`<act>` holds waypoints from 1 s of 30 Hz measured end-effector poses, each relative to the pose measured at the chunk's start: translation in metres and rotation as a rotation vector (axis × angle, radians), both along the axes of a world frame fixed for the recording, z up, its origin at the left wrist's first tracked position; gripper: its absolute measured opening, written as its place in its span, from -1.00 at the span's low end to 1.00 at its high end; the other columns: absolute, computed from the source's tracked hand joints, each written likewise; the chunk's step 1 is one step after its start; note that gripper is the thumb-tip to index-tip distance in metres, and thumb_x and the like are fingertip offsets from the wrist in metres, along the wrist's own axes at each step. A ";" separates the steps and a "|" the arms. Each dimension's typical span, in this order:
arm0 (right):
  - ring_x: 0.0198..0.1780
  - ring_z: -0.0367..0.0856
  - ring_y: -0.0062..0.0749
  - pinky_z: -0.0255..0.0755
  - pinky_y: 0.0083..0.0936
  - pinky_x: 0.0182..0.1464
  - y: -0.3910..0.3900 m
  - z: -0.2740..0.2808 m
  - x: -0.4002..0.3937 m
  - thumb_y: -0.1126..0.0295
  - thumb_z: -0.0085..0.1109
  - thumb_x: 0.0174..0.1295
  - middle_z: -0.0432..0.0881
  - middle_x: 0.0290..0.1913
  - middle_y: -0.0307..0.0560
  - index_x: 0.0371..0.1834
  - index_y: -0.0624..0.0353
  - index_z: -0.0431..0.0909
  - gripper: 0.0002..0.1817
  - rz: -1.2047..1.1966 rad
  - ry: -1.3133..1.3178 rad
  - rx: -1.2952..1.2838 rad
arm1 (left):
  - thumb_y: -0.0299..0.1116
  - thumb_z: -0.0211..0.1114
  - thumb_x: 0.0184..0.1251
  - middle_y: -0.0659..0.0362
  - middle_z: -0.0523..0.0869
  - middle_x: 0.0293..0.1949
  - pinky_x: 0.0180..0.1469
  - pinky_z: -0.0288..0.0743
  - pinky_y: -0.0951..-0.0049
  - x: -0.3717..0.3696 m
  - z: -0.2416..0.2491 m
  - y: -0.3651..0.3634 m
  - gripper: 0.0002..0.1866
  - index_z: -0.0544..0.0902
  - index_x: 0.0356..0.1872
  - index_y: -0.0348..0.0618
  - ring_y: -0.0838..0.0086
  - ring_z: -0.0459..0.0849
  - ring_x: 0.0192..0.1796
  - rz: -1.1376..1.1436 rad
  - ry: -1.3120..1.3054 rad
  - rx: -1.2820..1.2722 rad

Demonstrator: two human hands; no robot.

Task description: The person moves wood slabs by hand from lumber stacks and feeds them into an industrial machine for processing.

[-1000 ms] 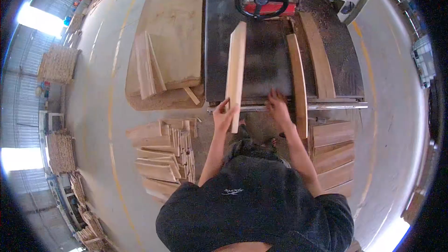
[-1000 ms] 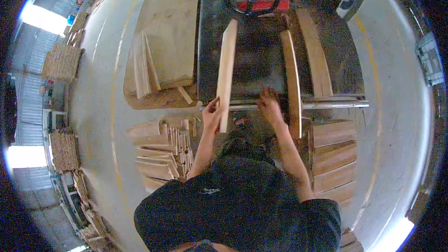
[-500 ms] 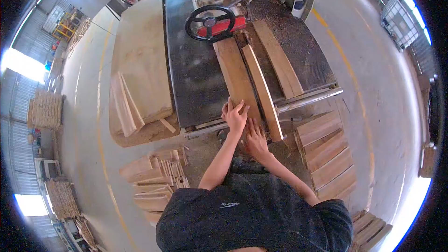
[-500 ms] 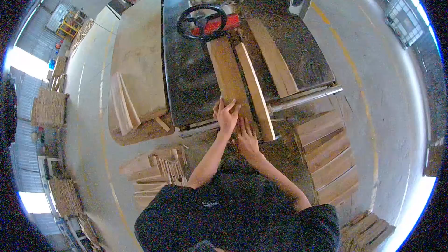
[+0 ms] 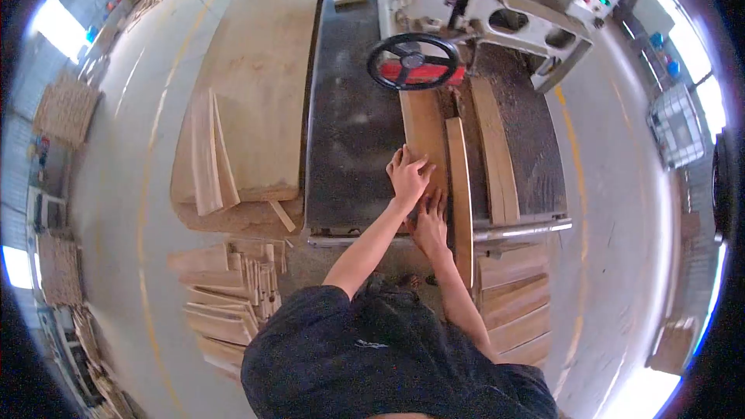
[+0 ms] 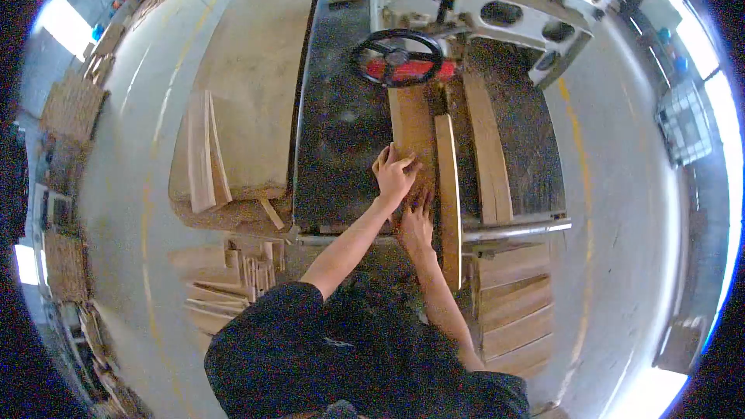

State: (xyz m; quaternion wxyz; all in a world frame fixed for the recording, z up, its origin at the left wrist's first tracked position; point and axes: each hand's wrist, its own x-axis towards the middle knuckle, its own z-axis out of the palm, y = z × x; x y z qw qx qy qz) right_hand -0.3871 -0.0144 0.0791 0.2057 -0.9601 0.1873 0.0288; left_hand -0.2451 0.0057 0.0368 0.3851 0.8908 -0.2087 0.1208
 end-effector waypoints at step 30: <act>0.42 0.39 0.29 0.36 0.01 0.41 -0.052 0.003 0.258 0.09 0.27 0.29 0.26 0.52 0.39 0.47 0.08 0.37 -0.30 0.089 -0.407 0.108 | 0.24 0.17 0.41 -0.17 0.18 0.58 0.54 -0.08 -0.29 0.094 0.027 0.137 -0.19 0.34 0.53 -0.06 -0.32 0.02 0.59 -0.044 -0.036 0.414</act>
